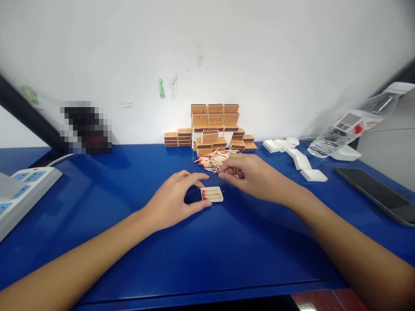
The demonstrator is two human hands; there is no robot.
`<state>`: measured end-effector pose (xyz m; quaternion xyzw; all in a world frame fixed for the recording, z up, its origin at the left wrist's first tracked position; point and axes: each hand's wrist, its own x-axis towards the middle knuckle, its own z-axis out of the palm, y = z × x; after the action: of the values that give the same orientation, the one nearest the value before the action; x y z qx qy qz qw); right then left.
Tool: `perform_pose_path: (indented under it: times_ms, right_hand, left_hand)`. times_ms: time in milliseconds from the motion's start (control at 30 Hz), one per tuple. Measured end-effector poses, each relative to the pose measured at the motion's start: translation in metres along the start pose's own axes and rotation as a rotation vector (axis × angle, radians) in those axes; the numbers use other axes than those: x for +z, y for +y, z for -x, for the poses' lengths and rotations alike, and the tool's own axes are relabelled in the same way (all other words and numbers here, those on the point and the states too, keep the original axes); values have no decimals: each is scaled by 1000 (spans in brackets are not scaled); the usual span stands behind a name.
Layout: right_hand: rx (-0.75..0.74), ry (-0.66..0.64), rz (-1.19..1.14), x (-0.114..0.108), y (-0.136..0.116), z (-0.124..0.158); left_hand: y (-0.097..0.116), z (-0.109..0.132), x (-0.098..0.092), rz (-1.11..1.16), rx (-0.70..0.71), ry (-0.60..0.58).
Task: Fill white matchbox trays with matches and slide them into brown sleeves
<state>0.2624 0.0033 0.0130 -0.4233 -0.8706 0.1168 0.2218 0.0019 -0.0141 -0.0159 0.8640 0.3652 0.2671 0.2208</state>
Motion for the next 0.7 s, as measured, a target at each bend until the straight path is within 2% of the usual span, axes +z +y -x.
perform_pose_path:
  times_ms: [67, 200, 333, 500, 700]
  right_hand:
    - [19, 43, 65, 2, 10, -2]
    - [32, 47, 128, 14, 22, -4]
    - [11, 43, 156, 25, 23, -6]
    - [-6, 32, 186, 28, 26, -9]
    - [-70, 100, 163, 37, 24, -18]
  left_hand:
    - [1, 0, 0, -3, 4, 15]
    - [1, 2, 1, -12, 22, 1]
    - [1, 2, 2, -16, 30, -10]
    - [2, 1, 2, -32, 25, -15]
    - [2, 2, 3, -54, 53, -2]
